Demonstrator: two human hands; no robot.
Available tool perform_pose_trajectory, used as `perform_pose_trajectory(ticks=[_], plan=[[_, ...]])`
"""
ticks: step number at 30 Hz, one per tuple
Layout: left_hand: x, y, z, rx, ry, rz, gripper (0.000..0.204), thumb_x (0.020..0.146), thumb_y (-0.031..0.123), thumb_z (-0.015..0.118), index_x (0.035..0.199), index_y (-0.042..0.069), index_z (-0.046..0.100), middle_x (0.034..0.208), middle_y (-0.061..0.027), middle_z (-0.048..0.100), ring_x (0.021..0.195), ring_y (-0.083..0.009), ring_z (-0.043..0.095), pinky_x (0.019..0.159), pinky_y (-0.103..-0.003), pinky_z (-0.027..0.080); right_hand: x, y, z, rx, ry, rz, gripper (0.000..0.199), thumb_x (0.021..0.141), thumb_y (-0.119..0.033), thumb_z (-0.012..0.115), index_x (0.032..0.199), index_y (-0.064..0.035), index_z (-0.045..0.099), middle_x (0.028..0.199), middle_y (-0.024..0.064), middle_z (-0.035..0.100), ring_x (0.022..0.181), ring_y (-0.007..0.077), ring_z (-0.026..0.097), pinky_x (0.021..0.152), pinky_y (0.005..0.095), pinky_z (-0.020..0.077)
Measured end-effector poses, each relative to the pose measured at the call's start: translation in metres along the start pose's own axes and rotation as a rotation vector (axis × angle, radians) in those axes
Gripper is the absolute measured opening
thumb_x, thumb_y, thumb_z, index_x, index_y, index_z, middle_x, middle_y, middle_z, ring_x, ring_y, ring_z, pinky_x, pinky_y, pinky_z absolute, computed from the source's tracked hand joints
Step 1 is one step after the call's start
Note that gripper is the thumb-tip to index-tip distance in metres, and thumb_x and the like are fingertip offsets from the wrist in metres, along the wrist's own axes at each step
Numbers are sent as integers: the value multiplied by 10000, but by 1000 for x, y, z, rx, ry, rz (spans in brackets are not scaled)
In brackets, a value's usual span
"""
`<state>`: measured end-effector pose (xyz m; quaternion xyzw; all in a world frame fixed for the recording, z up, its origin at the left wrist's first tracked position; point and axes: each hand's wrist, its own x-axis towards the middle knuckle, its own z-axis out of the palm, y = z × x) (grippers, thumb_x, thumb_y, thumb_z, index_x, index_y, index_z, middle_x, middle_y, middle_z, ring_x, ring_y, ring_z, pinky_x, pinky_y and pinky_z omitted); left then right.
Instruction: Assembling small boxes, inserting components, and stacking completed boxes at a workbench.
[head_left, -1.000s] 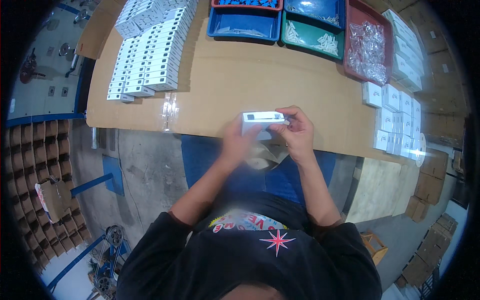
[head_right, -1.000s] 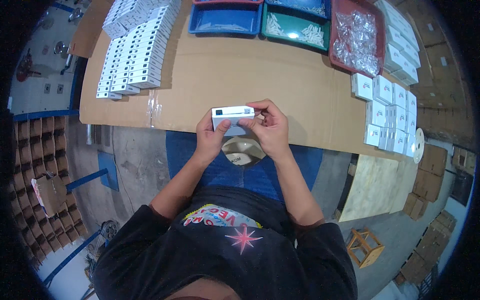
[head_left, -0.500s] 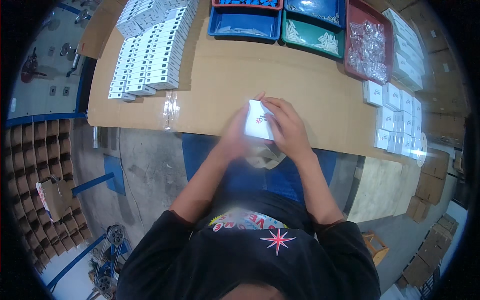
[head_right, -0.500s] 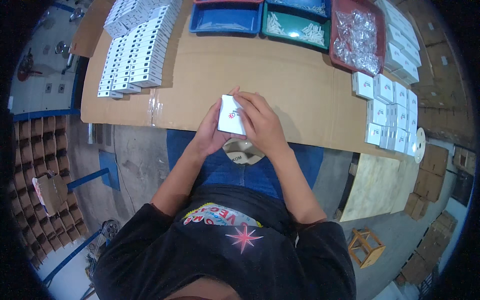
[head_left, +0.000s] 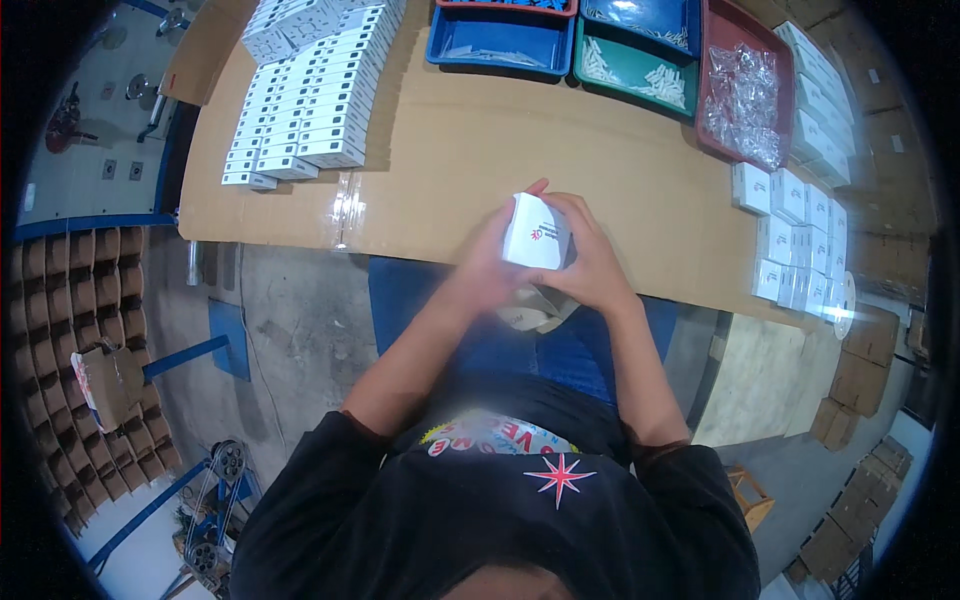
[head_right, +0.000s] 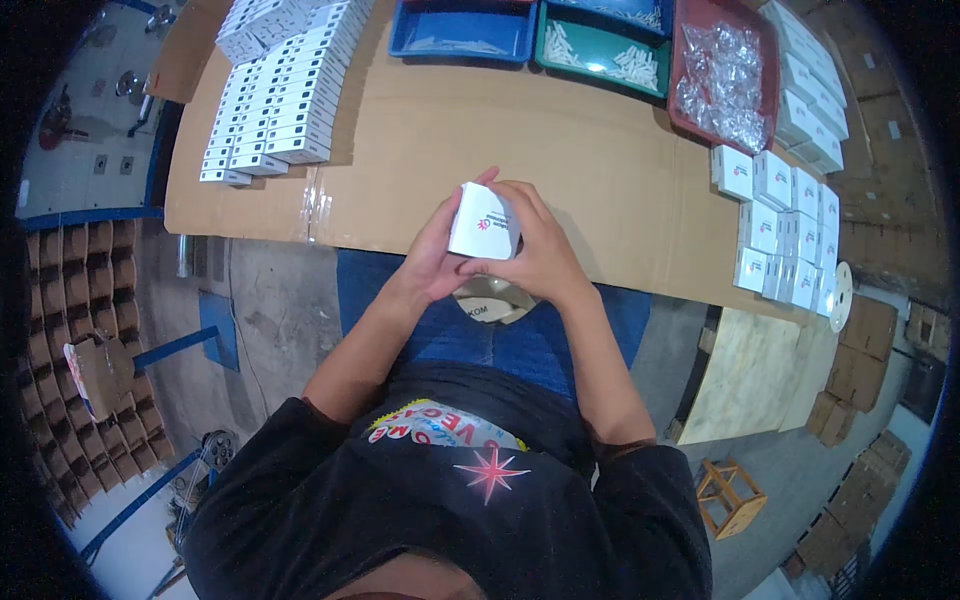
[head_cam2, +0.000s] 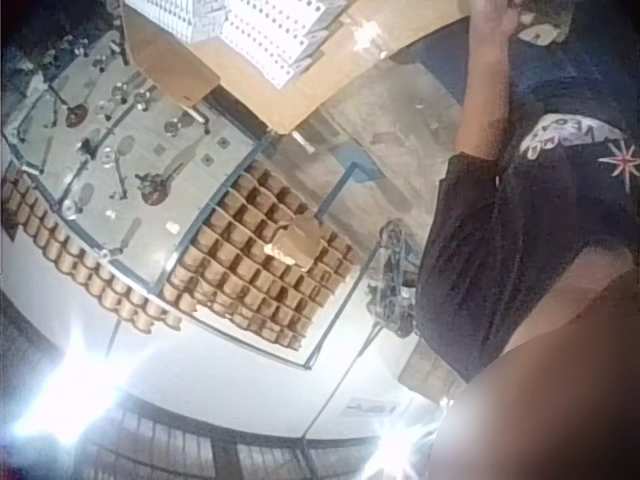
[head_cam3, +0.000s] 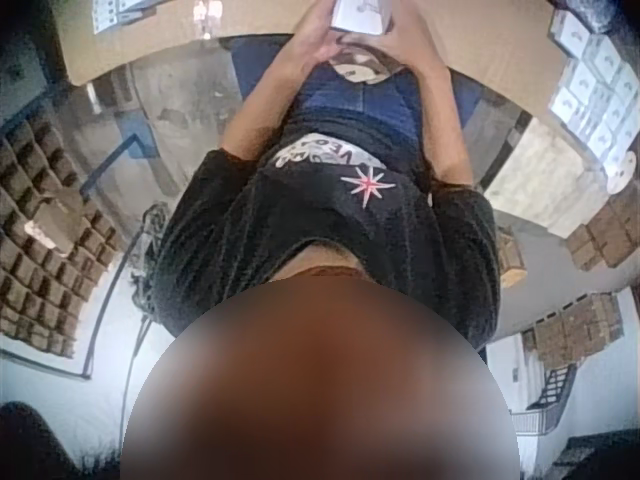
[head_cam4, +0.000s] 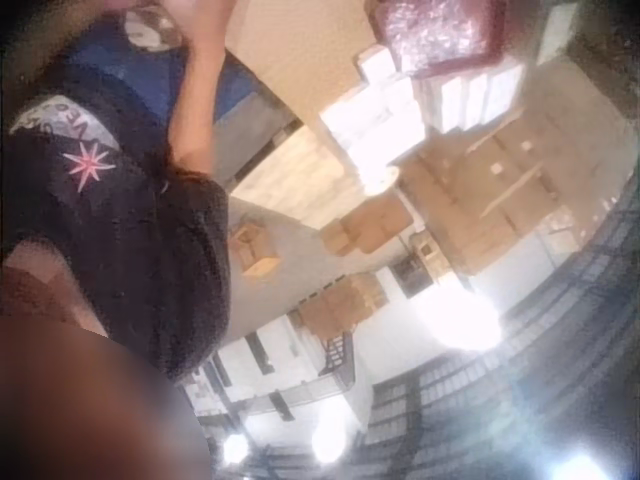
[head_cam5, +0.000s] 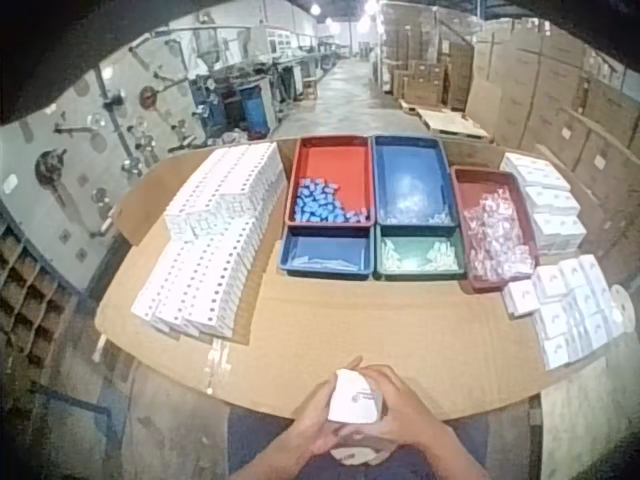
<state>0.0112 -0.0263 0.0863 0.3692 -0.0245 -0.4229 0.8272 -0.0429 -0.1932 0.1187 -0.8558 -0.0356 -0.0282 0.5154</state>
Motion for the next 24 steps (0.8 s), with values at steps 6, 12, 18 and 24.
perform_pose_trajectory(ticks=[6,12,18,24], plan=[[-1,-2,9,-26,105,-21,577,1117,497,313,1565,137,371,1300,-59,584,1164,-181,610,985,-376,524,-1,11,9,-123,50,-87,894,653,-391,923,1382,-26,555,1343,193,612,1224,373,618,1026,447,508],[0,1,9,-140,133,-89,586,1118,530,265,1553,157,390,1326,-72,576,1173,-199,606,1004,-386,516,-3,16,9,-122,68,-117,848,650,-380,931,1348,-23,605,1344,194,635,1208,366,647,999,433,539],[-5,5,-1,-128,54,-46,552,1105,460,391,1558,146,396,1366,-89,599,1227,-237,612,1027,-427,522,-4,19,17,-70,101,-90,908,679,-324,940,1430,-19,531,1405,204,587,1265,352,611,1034,420,518],[-4,9,-9,-112,177,13,480,1095,349,399,1448,34,479,1336,-128,606,1202,-243,620,992,-402,521,-9,8,32,127,401,90,650,879,-291,828,1365,34,544,1216,180,653,1098,238,670,943,384,548]])
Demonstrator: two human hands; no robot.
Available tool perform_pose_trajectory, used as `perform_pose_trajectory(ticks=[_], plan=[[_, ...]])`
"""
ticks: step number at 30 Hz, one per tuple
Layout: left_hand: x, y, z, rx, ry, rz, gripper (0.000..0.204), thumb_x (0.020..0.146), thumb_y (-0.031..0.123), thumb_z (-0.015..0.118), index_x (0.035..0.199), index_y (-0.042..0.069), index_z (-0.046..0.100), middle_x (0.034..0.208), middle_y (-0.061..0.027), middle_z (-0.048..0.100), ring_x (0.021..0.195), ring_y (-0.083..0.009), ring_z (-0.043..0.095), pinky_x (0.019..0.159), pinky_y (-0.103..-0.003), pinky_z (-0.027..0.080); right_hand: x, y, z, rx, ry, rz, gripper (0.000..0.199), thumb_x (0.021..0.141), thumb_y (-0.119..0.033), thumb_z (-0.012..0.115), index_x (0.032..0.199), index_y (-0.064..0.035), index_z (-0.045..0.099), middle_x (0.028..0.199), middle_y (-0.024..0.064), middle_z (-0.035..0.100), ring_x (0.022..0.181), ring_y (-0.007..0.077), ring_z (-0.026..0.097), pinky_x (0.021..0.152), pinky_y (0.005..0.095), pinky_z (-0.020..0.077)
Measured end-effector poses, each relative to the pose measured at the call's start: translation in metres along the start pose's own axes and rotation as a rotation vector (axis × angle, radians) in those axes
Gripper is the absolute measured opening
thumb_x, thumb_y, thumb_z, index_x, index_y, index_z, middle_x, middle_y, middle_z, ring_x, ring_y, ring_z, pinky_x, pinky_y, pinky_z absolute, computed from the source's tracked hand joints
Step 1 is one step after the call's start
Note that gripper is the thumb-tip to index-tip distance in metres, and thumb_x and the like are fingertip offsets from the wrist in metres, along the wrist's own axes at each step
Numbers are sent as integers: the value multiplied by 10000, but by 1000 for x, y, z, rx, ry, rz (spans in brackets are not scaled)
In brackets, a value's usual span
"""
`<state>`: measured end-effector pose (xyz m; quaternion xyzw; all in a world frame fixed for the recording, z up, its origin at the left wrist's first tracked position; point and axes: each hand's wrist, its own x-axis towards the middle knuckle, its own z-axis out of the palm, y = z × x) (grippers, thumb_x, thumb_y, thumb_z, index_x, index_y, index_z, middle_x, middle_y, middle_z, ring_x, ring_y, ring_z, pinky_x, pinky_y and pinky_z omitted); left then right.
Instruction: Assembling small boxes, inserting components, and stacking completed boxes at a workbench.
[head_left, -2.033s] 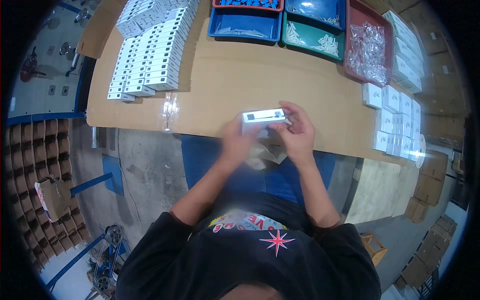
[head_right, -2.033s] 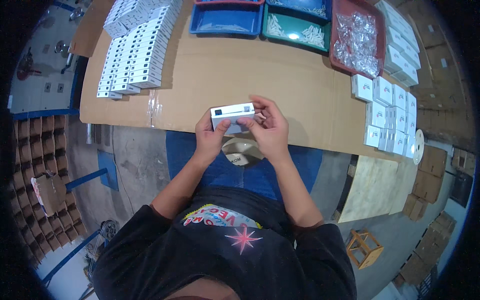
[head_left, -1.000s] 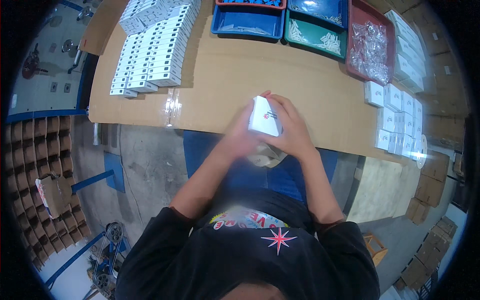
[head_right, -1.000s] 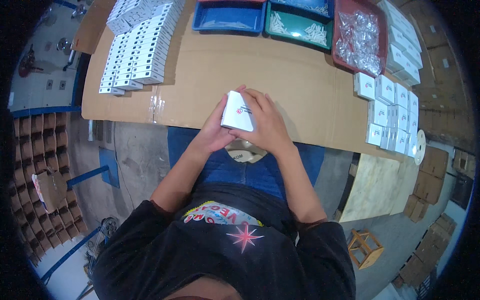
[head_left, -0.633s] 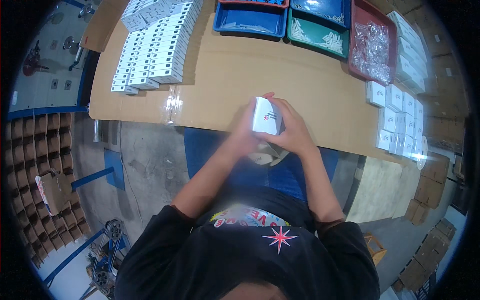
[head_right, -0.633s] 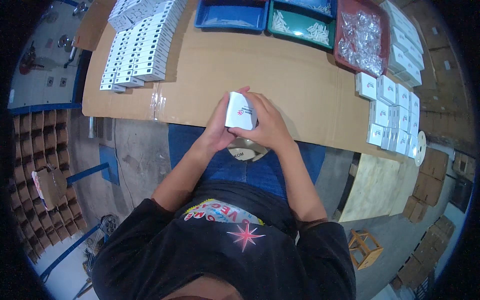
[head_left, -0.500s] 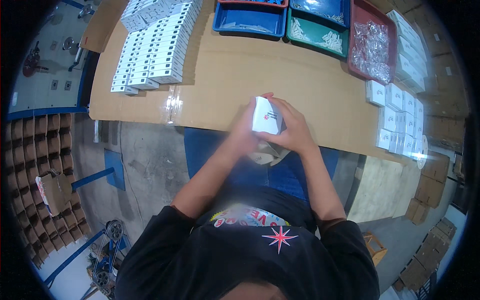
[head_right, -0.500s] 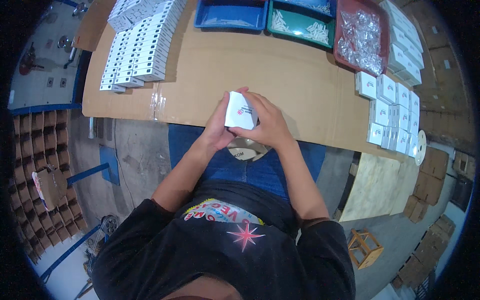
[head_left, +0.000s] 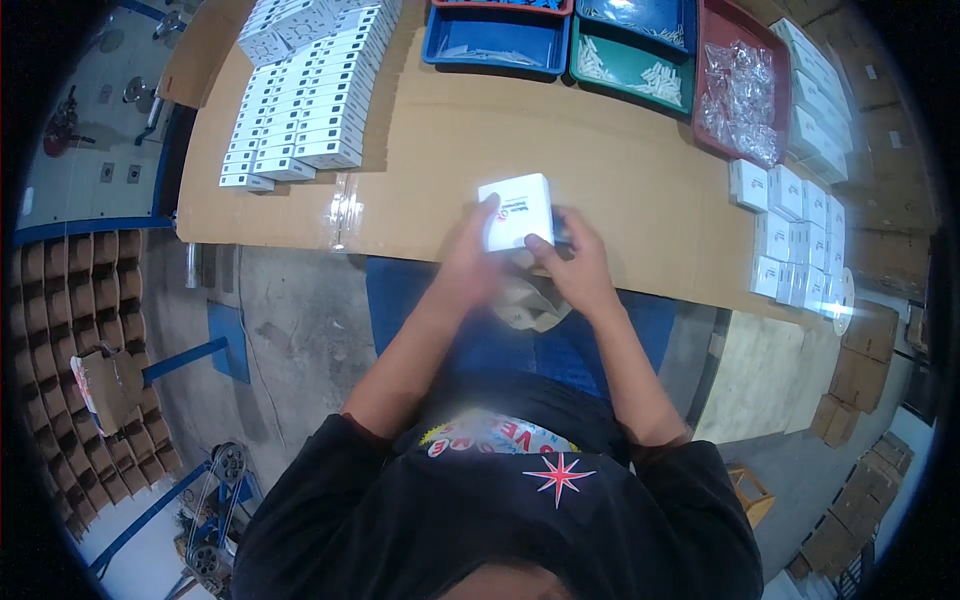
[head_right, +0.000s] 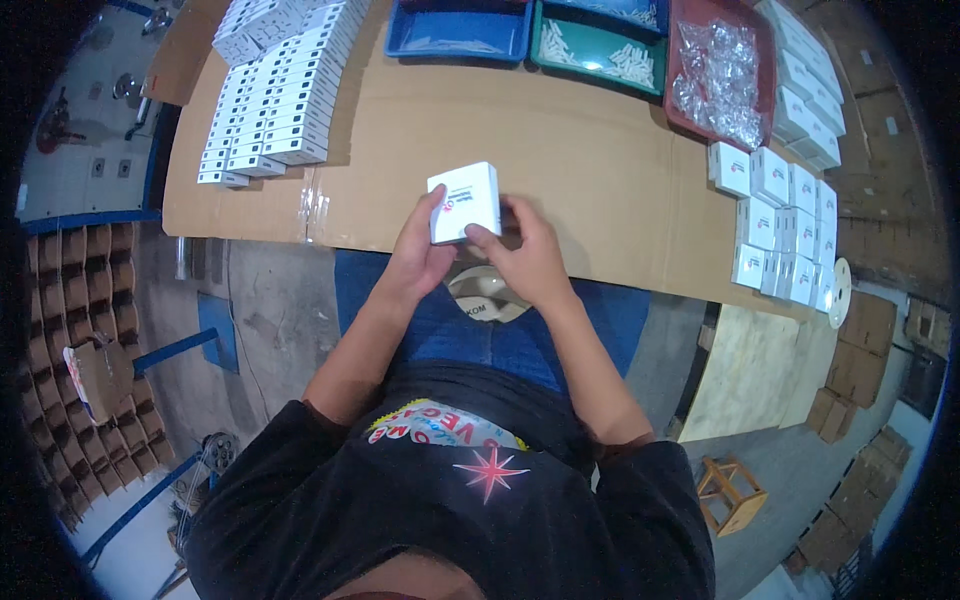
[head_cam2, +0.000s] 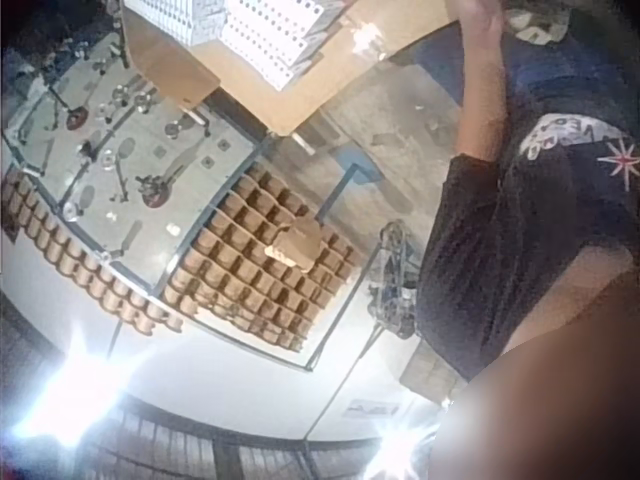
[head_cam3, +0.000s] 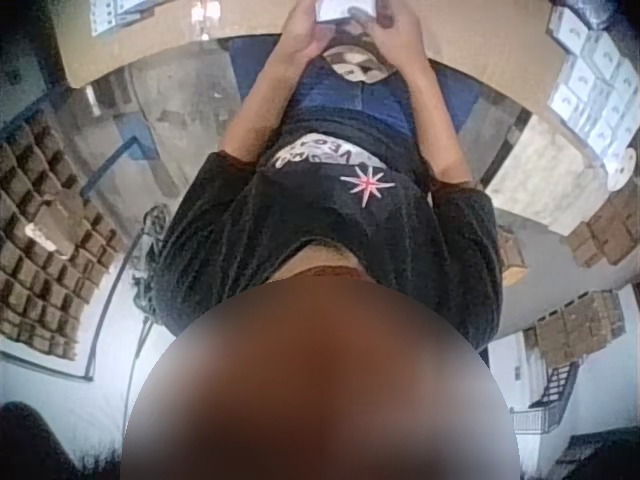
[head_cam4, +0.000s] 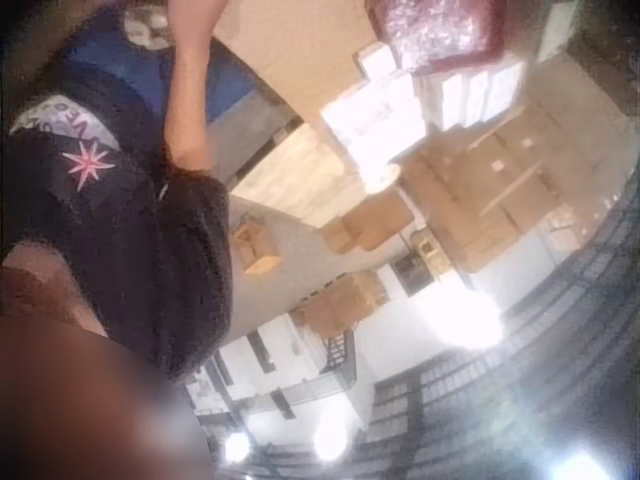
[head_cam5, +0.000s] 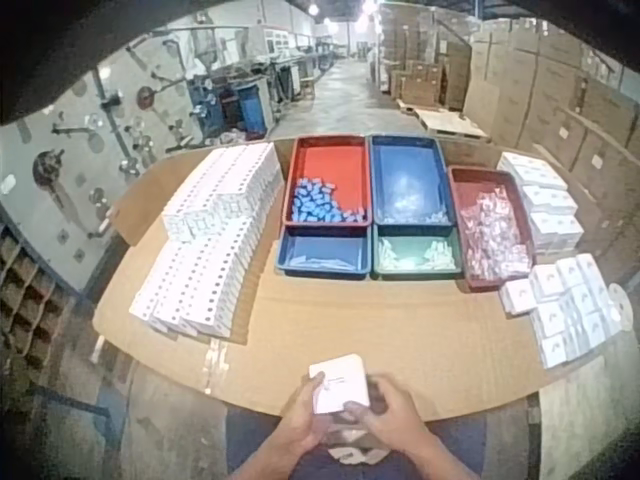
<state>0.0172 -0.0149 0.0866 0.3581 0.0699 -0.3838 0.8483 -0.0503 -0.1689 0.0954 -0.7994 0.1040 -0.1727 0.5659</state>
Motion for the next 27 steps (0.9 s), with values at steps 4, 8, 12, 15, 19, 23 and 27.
perform_pose_trajectory(ticks=[4,8,12,15,19,23,27], plan=[[2,2,-8,-52,10,-45,487,1085,391,400,1380,33,548,1231,-118,664,1096,-243,666,880,-408,547,-9,-8,5,340,-306,471,354,1022,-299,664,1149,32,661,840,65,692,746,133,660,695,306,544],[-1,5,3,-132,-150,-12,508,1065,417,490,1379,19,532,1222,-131,674,1171,-262,655,1010,-431,528,-10,-11,11,305,-244,451,300,1057,-270,604,1095,15,686,739,48,666,651,102,607,616,292,500],[-2,0,6,65,45,30,532,1050,424,562,1381,9,524,1222,-141,670,1169,-280,658,1007,-445,543,-16,-8,18,199,-199,259,277,1054,-240,597,1107,19,680,696,55,637,619,108,582,591,298,477],[-2,-3,-4,53,-31,68,555,1029,425,614,1377,1,524,1231,-155,665,1173,-297,657,996,-455,558,-19,-11,17,196,-139,155,251,1045,-213,604,1097,22,678,696,78,644,610,125,578,587,314,470],[0,-2,-9,119,-67,129,538,1016,340,652,1386,-28,522,1245,-164,675,1146,-275,674,995,-429,560,-13,-9,12,108,-183,167,291,1031,-186,627,1232,24,638,887,132,704,775,132,646,703,303,523],[-5,-8,-1,327,-22,252,423,954,171,721,1329,-3,632,1208,-95,710,1088,-192,682,930,-374,567,-2,-17,4,391,-179,232,403,1024,-158,652,1381,12,571,1167,105,695,1029,140,653,873,285,530],[-14,2,8,441,14,234,512,889,89,785,1364,12,611,1223,-87,706,1096,-182,675,972,-367,553,-9,-28,2,532,-108,226,420,1022,-170,668,1396,-4,575,1263,67,657,1120,146,627,937,289,514]])
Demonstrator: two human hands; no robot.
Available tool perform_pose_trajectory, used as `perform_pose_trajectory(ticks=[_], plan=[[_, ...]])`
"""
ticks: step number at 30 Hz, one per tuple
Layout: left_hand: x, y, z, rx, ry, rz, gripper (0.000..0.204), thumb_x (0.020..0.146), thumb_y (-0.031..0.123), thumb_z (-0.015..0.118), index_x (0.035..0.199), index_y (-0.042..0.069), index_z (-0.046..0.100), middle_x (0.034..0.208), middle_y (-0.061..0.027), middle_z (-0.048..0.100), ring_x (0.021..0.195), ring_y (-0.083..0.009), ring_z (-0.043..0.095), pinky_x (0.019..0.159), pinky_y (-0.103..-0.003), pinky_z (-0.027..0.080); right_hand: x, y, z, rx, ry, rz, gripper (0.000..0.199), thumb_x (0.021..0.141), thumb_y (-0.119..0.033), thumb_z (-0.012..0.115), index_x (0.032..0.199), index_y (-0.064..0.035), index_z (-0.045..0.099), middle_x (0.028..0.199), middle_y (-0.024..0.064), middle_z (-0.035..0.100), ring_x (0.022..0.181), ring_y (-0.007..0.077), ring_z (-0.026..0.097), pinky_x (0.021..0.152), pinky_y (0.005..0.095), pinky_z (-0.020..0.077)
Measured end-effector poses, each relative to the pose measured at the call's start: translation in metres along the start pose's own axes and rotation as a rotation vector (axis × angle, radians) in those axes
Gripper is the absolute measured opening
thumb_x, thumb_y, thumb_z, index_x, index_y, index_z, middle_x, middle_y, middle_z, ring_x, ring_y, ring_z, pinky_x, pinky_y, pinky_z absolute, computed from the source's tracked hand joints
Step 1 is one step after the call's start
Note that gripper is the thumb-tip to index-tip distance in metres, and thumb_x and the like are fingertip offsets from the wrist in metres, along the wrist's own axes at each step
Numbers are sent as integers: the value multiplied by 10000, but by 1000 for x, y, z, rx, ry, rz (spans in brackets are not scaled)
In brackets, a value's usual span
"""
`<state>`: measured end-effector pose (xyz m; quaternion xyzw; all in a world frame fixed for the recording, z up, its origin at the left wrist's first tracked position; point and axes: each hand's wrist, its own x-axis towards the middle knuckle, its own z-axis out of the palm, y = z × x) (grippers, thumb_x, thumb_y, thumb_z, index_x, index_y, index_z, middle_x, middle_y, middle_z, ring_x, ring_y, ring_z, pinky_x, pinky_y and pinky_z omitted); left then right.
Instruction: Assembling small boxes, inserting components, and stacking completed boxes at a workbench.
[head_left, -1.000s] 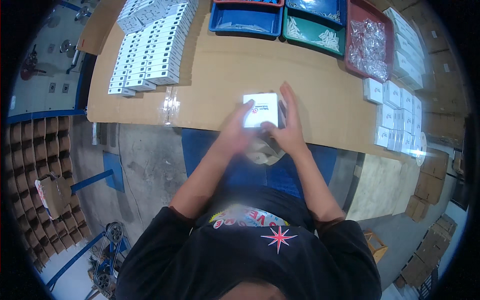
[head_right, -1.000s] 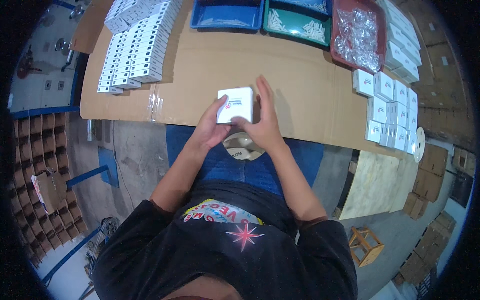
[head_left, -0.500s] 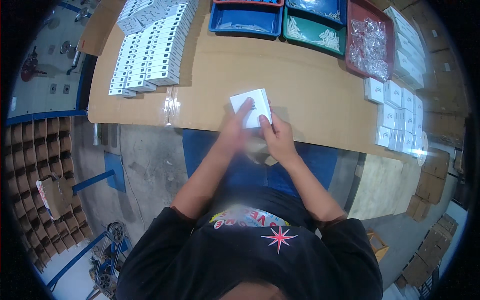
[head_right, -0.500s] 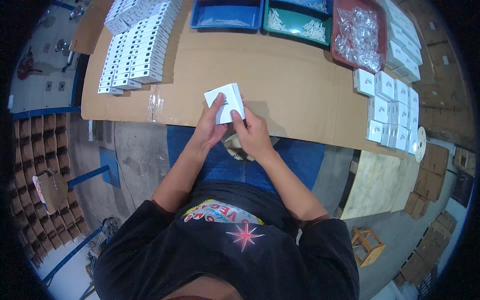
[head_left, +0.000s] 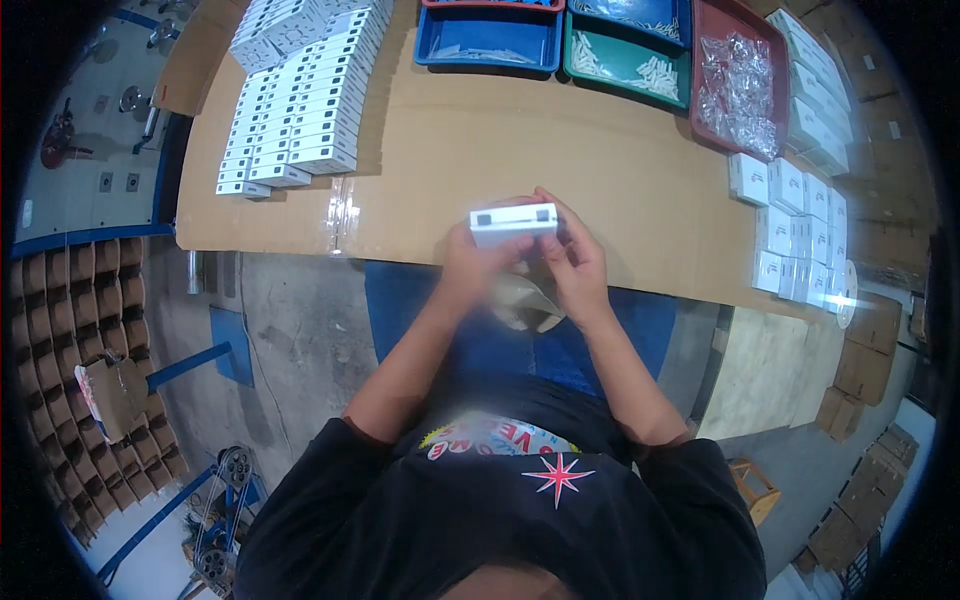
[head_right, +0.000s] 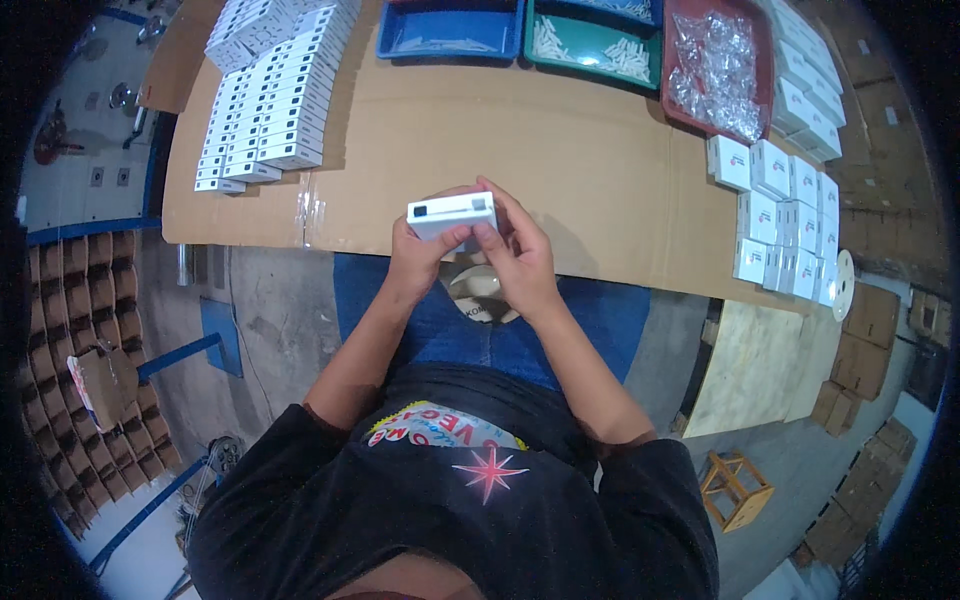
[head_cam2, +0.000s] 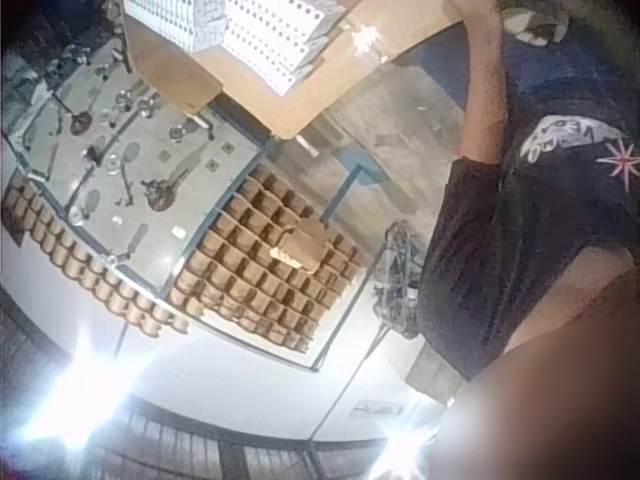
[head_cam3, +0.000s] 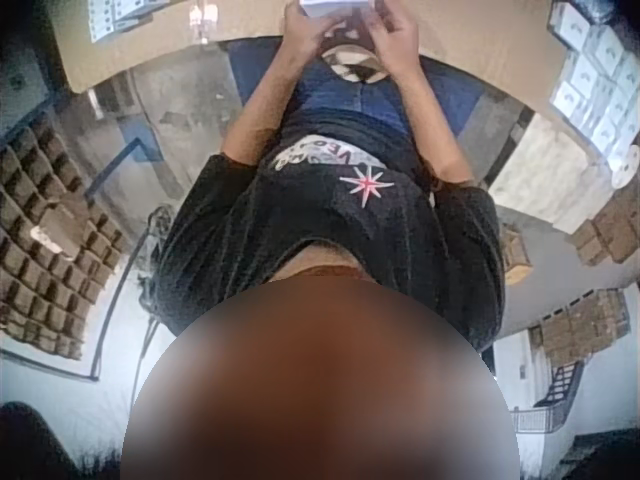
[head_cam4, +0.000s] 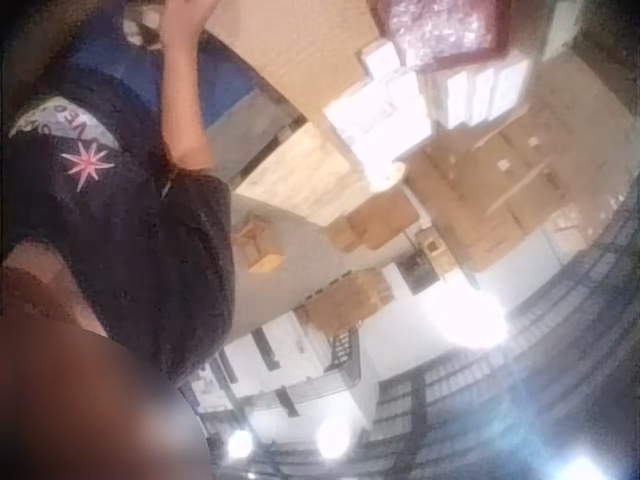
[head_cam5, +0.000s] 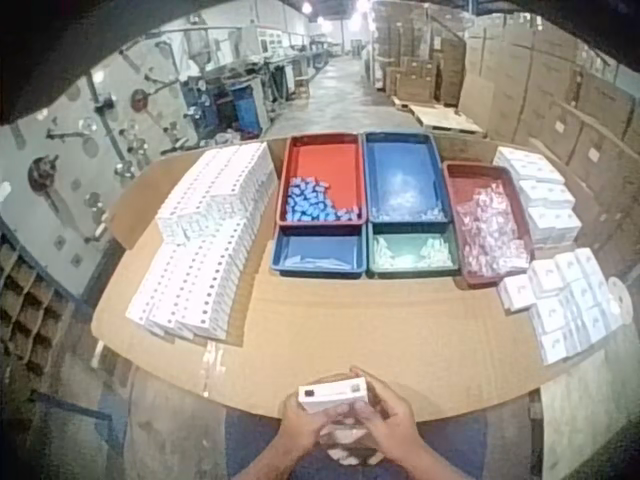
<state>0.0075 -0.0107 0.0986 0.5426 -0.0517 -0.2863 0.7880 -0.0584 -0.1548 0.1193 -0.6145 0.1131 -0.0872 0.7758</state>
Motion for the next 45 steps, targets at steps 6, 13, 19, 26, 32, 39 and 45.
perform_pose_trajectory(ticks=[6,13,19,26,32,39,45], plan=[[-8,29,13,229,-135,321,475,756,137,887,1180,-4,727,1366,-218,616,1261,-325,619,1044,-416,525,-15,-11,-7,151,-92,-68,450,977,-144,722,1378,4,581,1279,73,656,1158,150,616,986,296,499],[-9,26,-1,174,-285,266,485,754,97,875,1212,41,724,1360,-256,622,1270,-362,611,1072,-468,501,-20,-16,-9,8,-138,-208,369,929,-113,755,1250,20,631,1254,118,678,1169,207,632,1028,339,481],[-12,28,-1,123,-334,270,489,829,181,839,1261,4,692,1391,-257,599,1299,-354,586,1092,-455,473,-21,-21,-9,-97,-98,-226,404,929,-146,764,1269,23,628,1235,133,690,1129,214,657,999,330,499],[-18,28,-3,71,-314,129,518,865,-18,725,1369,-36,607,1409,-111,607,1244,-200,604,1067,-344,485,-16,-26,-5,-241,-38,-329,451,936,-171,765,1316,26,624,1223,148,702,1127,229,673,978,341,517],[-20,28,2,61,-290,151,484,874,-19,717,1349,-34,626,1396,-118,619,1239,-199,604,1069,-348,483,-15,-27,-4,-270,-11,-384,442,923,-178,776,1287,28,636,1200,163,704,1093,256,690,968,341,519],[-23,26,7,69,-268,214,477,889,-4,731,1352,-38,624,1398,-127,623,1230,-209,613,1060,-352,490,-20,-28,-3,-255,-3,-338,370,938,-157,753,1232,40,647,1148,175,716,1093,262,694,982,350,516],[-26,27,11,60,-288,256,504,879,7,751,1363,-31,617,1367,-116,647,1191,-176,635,1013,-324,518,-13,-28,-7,-314,-8,-534,335,934,-148,749,1184,56,659,1070,167,731,1049,266,708,1139,519,435]])
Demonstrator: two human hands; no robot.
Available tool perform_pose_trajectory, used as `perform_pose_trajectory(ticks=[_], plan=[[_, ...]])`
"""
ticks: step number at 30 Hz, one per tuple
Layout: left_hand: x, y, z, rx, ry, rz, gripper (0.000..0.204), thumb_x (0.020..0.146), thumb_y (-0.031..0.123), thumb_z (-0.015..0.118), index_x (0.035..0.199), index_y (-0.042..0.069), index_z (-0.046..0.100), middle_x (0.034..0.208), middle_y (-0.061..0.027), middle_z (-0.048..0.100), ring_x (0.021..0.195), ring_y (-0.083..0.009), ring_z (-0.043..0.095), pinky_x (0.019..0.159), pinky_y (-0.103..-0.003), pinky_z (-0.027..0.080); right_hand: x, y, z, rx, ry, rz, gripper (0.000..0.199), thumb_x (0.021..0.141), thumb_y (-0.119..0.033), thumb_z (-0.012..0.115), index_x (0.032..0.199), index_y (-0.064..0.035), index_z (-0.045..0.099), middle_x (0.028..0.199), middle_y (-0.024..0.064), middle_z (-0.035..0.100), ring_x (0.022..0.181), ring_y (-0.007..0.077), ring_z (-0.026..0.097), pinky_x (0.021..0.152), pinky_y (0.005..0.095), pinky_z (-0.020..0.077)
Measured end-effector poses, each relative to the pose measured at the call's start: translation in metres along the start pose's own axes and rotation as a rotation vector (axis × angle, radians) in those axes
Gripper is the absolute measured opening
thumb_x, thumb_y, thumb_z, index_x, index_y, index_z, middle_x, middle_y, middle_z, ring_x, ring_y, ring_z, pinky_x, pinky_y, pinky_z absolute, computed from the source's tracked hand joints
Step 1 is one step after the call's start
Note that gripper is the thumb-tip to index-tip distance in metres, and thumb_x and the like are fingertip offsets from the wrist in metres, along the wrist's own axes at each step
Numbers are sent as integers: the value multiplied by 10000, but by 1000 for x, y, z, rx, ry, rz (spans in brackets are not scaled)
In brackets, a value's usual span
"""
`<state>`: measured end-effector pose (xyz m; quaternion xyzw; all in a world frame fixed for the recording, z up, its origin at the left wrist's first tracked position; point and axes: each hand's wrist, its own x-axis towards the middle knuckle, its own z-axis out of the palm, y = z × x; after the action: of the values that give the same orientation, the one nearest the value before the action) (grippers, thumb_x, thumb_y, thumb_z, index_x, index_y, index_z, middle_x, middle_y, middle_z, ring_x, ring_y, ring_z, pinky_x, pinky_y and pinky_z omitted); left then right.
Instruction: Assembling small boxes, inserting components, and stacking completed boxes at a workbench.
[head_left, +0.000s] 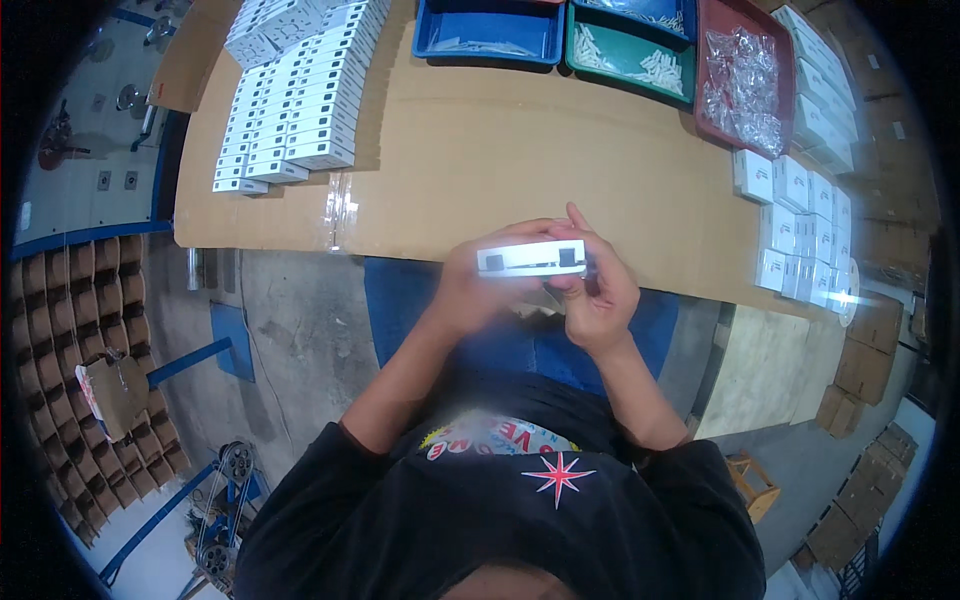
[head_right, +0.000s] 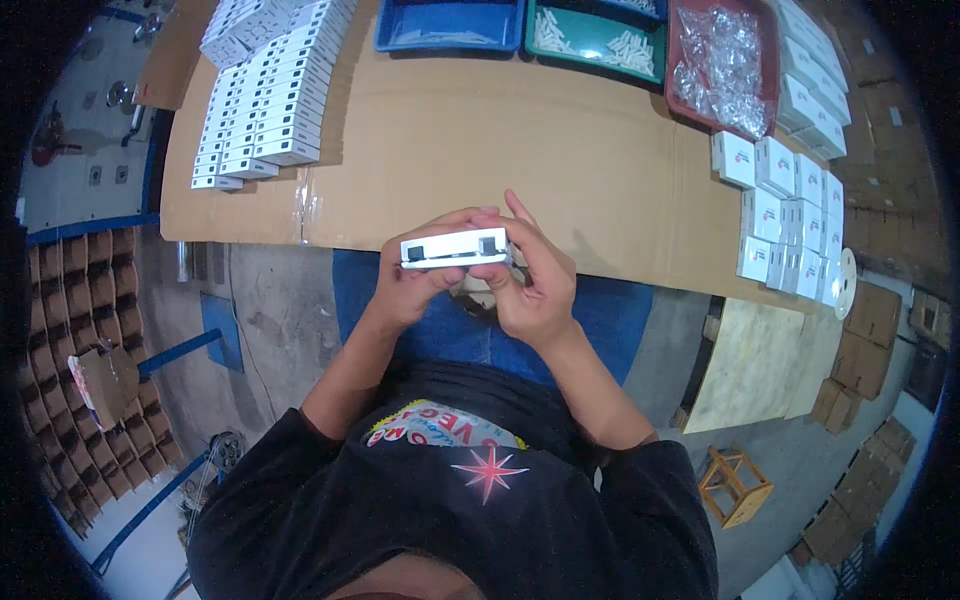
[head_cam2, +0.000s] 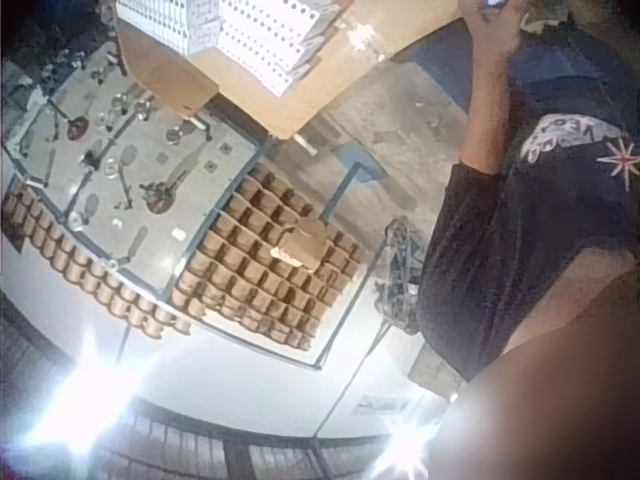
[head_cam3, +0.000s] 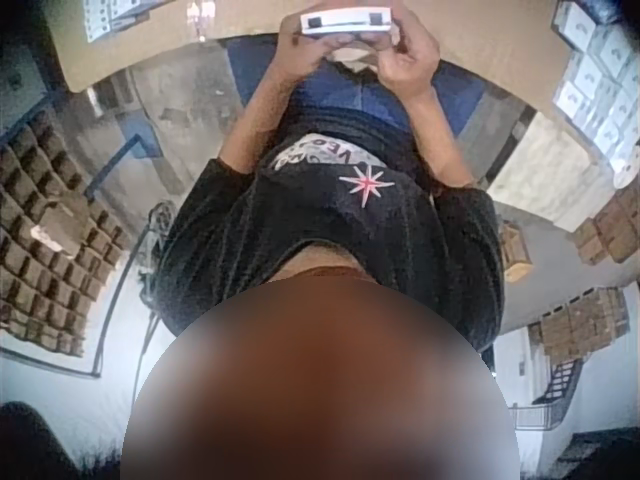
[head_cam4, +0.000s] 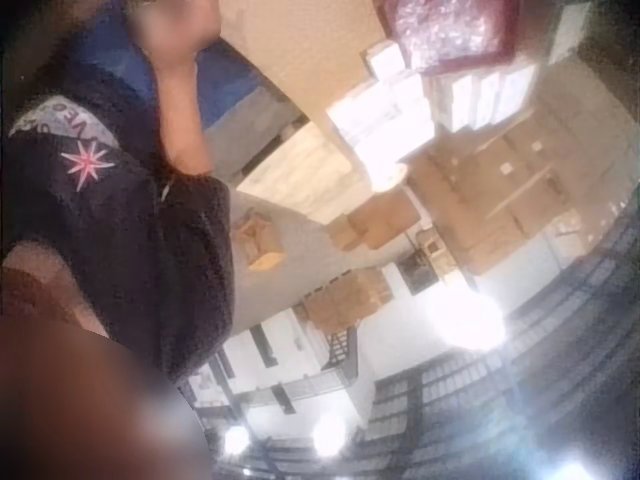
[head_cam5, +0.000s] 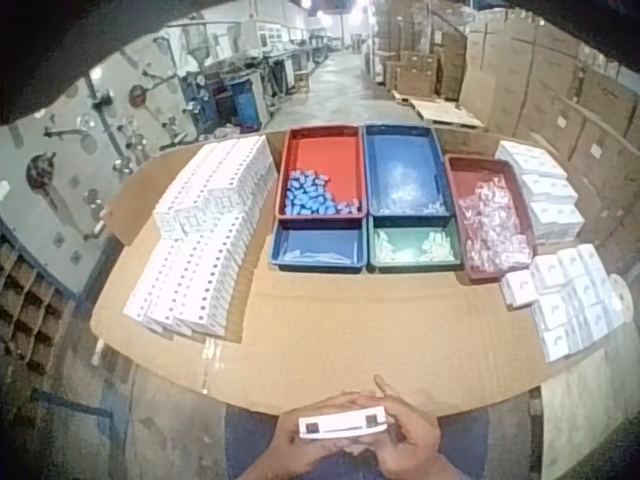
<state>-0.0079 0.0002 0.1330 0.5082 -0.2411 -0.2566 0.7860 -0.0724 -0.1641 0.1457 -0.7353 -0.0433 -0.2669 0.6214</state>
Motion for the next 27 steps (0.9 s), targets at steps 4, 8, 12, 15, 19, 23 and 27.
perform_pose_trajectory(ticks=[4,8,12,15,19,23,27], plan=[[1,7,1,62,-7,-31,499,880,10,751,1360,-29,619,1369,-115,644,1181,-174,639,1010,-321,520,0,2,-5,-7,-33,-15,332,940,-157,747,1188,47,665,1056,163,730,1033,257,712,1156,556,407],[8,11,5,71,7,-13,478,918,35,716,1380,-22,603,1370,-111,641,1202,-185,627,1029,-335,506,-3,-2,-7,156,-48,262,391,954,-140,744,1277,43,620,1167,135,707,1101,205,677,1080,390,480],[13,7,-1,-21,90,-132,465,966,246,733,1324,-36,641,1369,-177,632,1245,-244,609,1075,-385,470,7,2,-6,406,-47,427,461,958,-113,740,1359,29,564,1264,111,667,1166,178,634,1018,310,488],[12,-8,-10,21,98,-196,535,975,202,709,1431,-14,531,1387,-135,610,1258,-214,593,1071,-362,470,6,18,-12,402,-118,550,496,963,-84,726,1406,18,527,1289,98,647,1210,175,605,1019,322,493],[13,-19,-19,56,81,-219,614,984,128,666,1531,16,412,1426,-113,576,1283,-190,570,1077,-354,467,6,30,-14,286,-199,614,524,928,-88,759,1400,-14,544,1290,119,633,1192,188,611,1010,350,502],[16,-16,-14,-11,168,-166,613,1000,90,628,1558,24,385,1430,-121,576,1285,-199,574,1101,-361,453,13,24,5,-220,-42,320,584,799,-101,845,1319,-43,586,1329,169,556,1168,271,613,990,404,520],[17,-20,-9,-130,268,-197,634,1045,111,507,1628,66,261,1531,-133,472,1361,-212,505,1134,-369,419,15,13,19,-444,-161,132,636,677,-137,903,1229,-62,596,1359,175,518,1205,366,581,994,448,519]])
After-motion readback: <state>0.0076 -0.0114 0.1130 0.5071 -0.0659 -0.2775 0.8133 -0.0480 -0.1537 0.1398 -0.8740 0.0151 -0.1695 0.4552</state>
